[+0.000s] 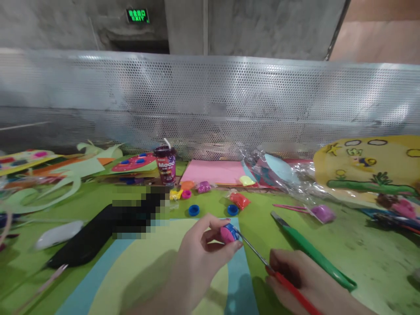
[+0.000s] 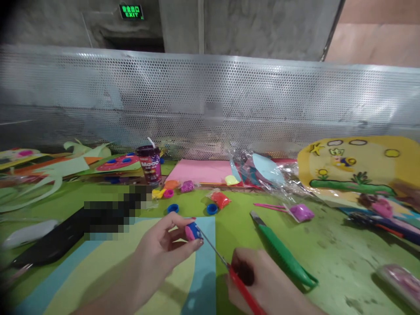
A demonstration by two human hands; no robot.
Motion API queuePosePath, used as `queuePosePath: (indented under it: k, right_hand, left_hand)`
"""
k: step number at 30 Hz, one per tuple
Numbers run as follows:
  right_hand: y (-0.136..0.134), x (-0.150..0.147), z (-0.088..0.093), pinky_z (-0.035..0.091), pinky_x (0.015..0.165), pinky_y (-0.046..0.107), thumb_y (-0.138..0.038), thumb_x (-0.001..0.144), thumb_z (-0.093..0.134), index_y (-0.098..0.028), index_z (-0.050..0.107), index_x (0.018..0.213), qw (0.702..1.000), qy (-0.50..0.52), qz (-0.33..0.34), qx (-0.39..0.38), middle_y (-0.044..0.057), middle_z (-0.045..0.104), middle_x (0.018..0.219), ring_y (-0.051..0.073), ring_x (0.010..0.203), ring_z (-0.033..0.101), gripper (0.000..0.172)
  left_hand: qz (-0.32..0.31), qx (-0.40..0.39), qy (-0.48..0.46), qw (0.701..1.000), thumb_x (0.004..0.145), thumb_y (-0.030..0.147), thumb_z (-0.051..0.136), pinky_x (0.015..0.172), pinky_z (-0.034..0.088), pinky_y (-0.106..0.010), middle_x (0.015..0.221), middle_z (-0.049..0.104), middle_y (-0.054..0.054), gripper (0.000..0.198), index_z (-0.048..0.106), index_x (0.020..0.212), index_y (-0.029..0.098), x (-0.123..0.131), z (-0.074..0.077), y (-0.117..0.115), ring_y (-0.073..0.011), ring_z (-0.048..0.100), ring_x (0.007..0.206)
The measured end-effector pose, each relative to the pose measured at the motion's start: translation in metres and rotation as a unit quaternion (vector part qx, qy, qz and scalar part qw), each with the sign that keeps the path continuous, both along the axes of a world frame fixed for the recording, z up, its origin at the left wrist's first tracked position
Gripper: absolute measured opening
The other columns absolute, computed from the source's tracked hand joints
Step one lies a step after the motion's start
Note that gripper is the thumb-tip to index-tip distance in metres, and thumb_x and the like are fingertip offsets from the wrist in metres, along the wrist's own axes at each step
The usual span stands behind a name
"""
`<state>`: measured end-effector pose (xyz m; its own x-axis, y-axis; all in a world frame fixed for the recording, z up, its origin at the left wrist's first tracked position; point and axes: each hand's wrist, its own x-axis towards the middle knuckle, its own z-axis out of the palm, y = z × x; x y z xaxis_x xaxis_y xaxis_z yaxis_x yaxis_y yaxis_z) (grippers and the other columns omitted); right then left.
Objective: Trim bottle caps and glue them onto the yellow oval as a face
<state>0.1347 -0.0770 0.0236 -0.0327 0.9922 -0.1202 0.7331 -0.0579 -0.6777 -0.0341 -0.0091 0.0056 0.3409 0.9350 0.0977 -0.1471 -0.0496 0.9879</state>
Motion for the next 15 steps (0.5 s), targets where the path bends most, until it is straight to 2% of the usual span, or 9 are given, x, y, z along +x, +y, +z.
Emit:
queuePosePath:
  k: [3, 6, 9, 12, 15]
  right_hand:
    - [0.001, 0.003, -0.003, 0.026, 0.04, 0.019, -0.012, 0.068, 0.042, -0.021, 0.033, 0.058, 1.0, -0.027, 0.0, 0.012, -0.007, 0.041, 0.048, 0.007, 0.042, 0.038, 0.016]
    - [0.004, 0.01, -0.012, 0.029, 0.04, 0.02, -0.012, 0.064, 0.047, -0.022, 0.034, 0.058, 0.985, -0.144, -0.004, 0.095, -0.004, 0.049, 0.051, 0.01, 0.044, 0.041, 0.017]
    - [0.005, 0.017, -0.02, 0.032, 0.041, 0.022, -0.015, 0.068, 0.045, -0.023, 0.037, 0.06, 0.963, -0.226, -0.009, 0.146, -0.002, 0.056, 0.055, 0.012, 0.045, 0.047, 0.014]
    - [0.004, 0.018, -0.022, 0.034, 0.041, 0.023, -0.016, 0.07, 0.044, -0.023, 0.042, 0.063, 0.952, -0.254, -0.005, 0.171, 0.0, 0.059, 0.057, 0.014, 0.045, 0.051, 0.01]
    - [0.002, 0.017, -0.019, 0.035, 0.041, 0.023, -0.015, 0.07, 0.045, -0.022, 0.044, 0.062, 0.958, -0.235, -0.004, 0.167, -0.001, 0.059, 0.056, 0.013, 0.044, 0.051, 0.011]
  left_hand:
    - [0.0, 0.004, 0.008, 1.0, 0.067, 0.02, 0.065, 0.064, 0.048, -0.024, 0.072, 0.059, 0.002, 0.017, 0.052, 0.077, 0.019, 0.0, -0.002, 0.0, -0.0117, 0.057, 0.07]
    - [0.003, -0.001, 0.013, 1.0, 0.066, 0.019, 0.065, 0.063, 0.048, -0.023, 0.069, 0.057, 0.003, 0.017, 0.052, 0.077, 0.019, 0.001, -0.004, -0.001, -0.011, 0.055, 0.067]
    - [0.0, -0.002, 0.017, 1.0, 0.066, 0.019, 0.066, 0.062, 0.047, -0.023, 0.068, 0.056, 0.003, 0.018, 0.051, 0.076, 0.019, 0.002, -0.002, -0.002, -0.0106, 0.054, 0.065]
    - [0.006, 0.007, 0.03, 1.0, 0.066, 0.018, 0.065, 0.063, 0.047, -0.024, 0.067, 0.055, 0.003, 0.017, 0.051, 0.076, 0.019, 0.002, 0.002, -0.003, -0.0104, 0.054, 0.064]
    - [0.012, 0.019, 0.035, 0.999, 0.067, 0.019, 0.064, 0.065, 0.048, -0.025, 0.068, 0.056, 0.003, 0.018, 0.051, 0.078, 0.019, 0.001, 0.003, -0.004, -0.0107, 0.054, 0.064]
